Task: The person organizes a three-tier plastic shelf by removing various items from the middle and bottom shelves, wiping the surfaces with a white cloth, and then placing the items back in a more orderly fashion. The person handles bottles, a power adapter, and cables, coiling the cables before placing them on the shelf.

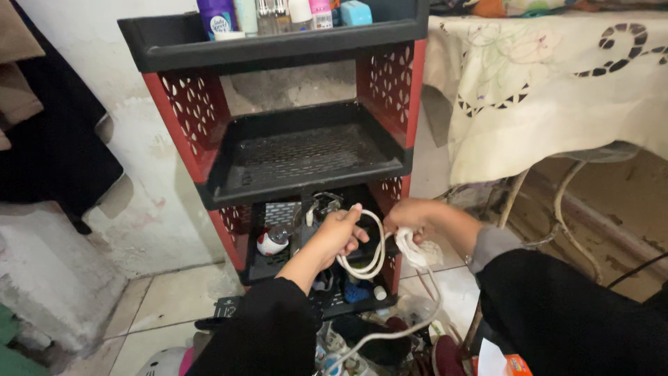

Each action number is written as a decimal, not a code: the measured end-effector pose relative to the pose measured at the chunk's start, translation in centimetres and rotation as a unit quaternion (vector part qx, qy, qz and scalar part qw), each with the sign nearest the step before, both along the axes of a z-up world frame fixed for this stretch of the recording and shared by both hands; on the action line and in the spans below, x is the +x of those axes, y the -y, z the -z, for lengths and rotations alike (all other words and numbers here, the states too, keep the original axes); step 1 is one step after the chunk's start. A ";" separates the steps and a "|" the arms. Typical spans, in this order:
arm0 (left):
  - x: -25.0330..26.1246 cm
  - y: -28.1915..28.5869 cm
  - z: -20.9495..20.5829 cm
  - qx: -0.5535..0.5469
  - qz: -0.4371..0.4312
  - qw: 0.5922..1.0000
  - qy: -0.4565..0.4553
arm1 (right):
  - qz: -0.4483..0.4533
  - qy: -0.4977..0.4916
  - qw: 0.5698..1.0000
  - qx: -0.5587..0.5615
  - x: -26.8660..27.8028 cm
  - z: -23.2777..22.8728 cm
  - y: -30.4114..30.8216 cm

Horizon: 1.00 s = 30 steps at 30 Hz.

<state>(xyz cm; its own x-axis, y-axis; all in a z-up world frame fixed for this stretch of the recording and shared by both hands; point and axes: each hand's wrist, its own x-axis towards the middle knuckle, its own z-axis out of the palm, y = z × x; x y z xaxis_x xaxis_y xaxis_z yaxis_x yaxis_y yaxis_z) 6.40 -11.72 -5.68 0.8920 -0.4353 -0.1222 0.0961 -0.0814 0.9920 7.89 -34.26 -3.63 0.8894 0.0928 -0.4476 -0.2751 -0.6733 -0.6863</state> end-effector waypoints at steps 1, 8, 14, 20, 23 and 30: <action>0.0 0.2 0.0 0.005 -0.007 1.000 -0.002 | 0.004 -0.023 0.999 0.042 0.4 0.0 0.0; -0.6 0.8 -0.4 0.111 -0.011 0.989 0.098 | -0.063 0.018 0.998 0.014 1.5 0.7 0.3; -0.1 0.9 -0.8 0.103 0.041 0.994 0.016 | 0.075 -0.067 0.980 0.172 0.8 0.3 -0.1; -0.3 1.8 -0.9 0.088 0.060 0.994 0.004 | 0.063 -0.066 0.972 0.214 0.0 0.2 -0.1; 0.0 1.8 -0.7 0.090 0.073 0.993 0.020 | 0.047 -0.063 0.964 0.253 -0.7 -0.2 -0.4; 2.0 0.8 0.1 0.043 0.002 0.999 0.023 | 0.008 -0.041 0.970 0.241 -4.2 -2.9 -0.6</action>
